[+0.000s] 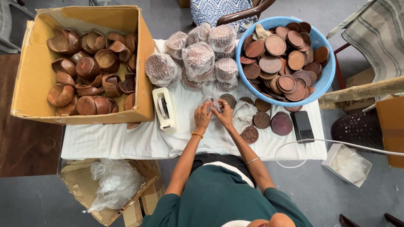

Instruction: The person cleans small, round wooden objects with a white cloth and then wraps them individually in bubble wrap. They place the wrapped items on the table and continue the process with additional wooden pieces from a cardboard box and a blue basin.

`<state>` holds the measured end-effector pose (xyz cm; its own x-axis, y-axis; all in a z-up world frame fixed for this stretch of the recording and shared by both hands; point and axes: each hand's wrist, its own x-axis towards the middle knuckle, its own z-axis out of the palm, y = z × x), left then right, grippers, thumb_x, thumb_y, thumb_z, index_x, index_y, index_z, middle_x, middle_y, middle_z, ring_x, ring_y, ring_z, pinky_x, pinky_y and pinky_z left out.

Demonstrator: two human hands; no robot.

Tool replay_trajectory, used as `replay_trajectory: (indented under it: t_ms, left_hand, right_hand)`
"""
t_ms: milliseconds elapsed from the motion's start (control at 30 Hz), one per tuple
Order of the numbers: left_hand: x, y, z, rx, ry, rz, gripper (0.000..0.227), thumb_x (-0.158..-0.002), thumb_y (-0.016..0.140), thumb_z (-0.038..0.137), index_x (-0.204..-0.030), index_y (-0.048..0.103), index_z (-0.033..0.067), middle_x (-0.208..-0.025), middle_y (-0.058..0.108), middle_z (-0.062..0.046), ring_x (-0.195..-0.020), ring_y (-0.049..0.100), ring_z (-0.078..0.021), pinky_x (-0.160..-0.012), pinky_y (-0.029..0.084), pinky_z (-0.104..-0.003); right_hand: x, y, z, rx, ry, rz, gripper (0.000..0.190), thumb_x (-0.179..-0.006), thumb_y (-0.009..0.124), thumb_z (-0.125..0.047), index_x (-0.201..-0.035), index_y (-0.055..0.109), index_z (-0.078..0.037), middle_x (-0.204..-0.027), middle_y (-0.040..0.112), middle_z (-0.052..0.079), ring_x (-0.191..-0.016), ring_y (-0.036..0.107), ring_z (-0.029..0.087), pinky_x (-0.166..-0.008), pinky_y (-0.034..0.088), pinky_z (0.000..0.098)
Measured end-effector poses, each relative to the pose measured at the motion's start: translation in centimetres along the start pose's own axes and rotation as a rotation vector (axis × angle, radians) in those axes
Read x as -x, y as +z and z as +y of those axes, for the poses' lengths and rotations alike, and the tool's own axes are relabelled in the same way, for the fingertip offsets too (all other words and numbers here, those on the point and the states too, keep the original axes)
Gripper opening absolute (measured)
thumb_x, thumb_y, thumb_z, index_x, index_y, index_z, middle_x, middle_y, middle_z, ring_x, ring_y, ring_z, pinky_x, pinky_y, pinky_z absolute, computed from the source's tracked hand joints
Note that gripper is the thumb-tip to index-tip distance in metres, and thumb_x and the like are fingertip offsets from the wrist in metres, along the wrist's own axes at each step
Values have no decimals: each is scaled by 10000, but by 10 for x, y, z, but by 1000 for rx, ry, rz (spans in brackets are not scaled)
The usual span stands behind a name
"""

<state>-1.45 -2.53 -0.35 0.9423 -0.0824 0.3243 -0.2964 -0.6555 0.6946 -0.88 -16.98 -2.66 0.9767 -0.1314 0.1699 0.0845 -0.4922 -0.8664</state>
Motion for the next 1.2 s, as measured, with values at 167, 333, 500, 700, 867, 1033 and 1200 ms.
replay_trajectory:
  t_ms: [167, 333, 500, 700, 867, 1033, 1200]
  left_hand:
    - [0, -10, 16, 424, -173, 188, 569, -805, 731, 140, -1305, 469, 69, -1203, 611, -67, -962, 694, -268, -754, 528, -414]
    - [15, 17, -15, 126, -119, 83, 228, -904, 734, 118, -1108, 634, 104, -1077, 726, -71, -1014, 702, -291, -852, 559, -429]
    - [4, -11, -7, -35, 100, 103, 231, -809, 693, 88, -1037, 658, 101, -1167, 722, -135, -1199, 643, -300, -1067, 421, -538]
    - [15, 12, -38, 150, -34, -24, 202, -965, 608, 38, -1147, 684, 85, -1308, 687, -147, -1265, 605, -301, -1093, 413, -470]
    - [-1, 1, -17, 825, -304, 166, 402, -866, 654, 41, -1230, 484, 38, -1265, 650, -104, -1195, 634, -284, -1033, 509, -391]
    - [18, -9, -25, 174, -145, 60, 306, -916, 641, 78, -1215, 575, 59, -1258, 616, -112, -1186, 595, -293, -1027, 476, -425]
    - [17, -19, -17, 102, 504, -63, 388, -983, 535, 49, -1369, 555, 85, -1409, 617, -93, -1367, 547, -269, -1154, 399, -432]
  right_hand:
    - [10, 9, -10, -127, 49, 163, 515, -811, 870, -193, -1247, 632, -58, -1074, 750, 87, -850, 682, 161, -727, 551, 303]
    - [22, 9, -39, 105, -47, 200, 372, -834, 834, -129, -1187, 725, -86, -1056, 740, 95, -911, 625, 249, -818, 525, 355]
    - [26, 9, -50, 231, -160, 167, 250, -878, 799, -111, -1126, 762, -100, -1109, 770, 58, -1001, 594, 291, -921, 488, 381]
    - [48, 23, -54, 444, -192, 49, 585, -844, 738, -114, -1405, 592, -33, -1458, 601, 159, -1175, 535, 357, -964, 431, 467]
    - [54, 24, -51, 648, -223, -58, 726, -794, 734, -168, -1480, 512, -82, -1560, 462, 145, -1300, 468, 361, -1045, 383, 503]
    - [58, 27, -47, 770, -319, -33, 639, -863, 673, -154, -1473, 493, -91, -1591, 438, 148, -1316, 461, 359, -1083, 362, 507]
    - [53, 22, -51, 796, -402, -3, 623, -889, 618, -127, -1502, 524, -60, -1578, 427, 180, -1312, 448, 379, -1072, 349, 510]
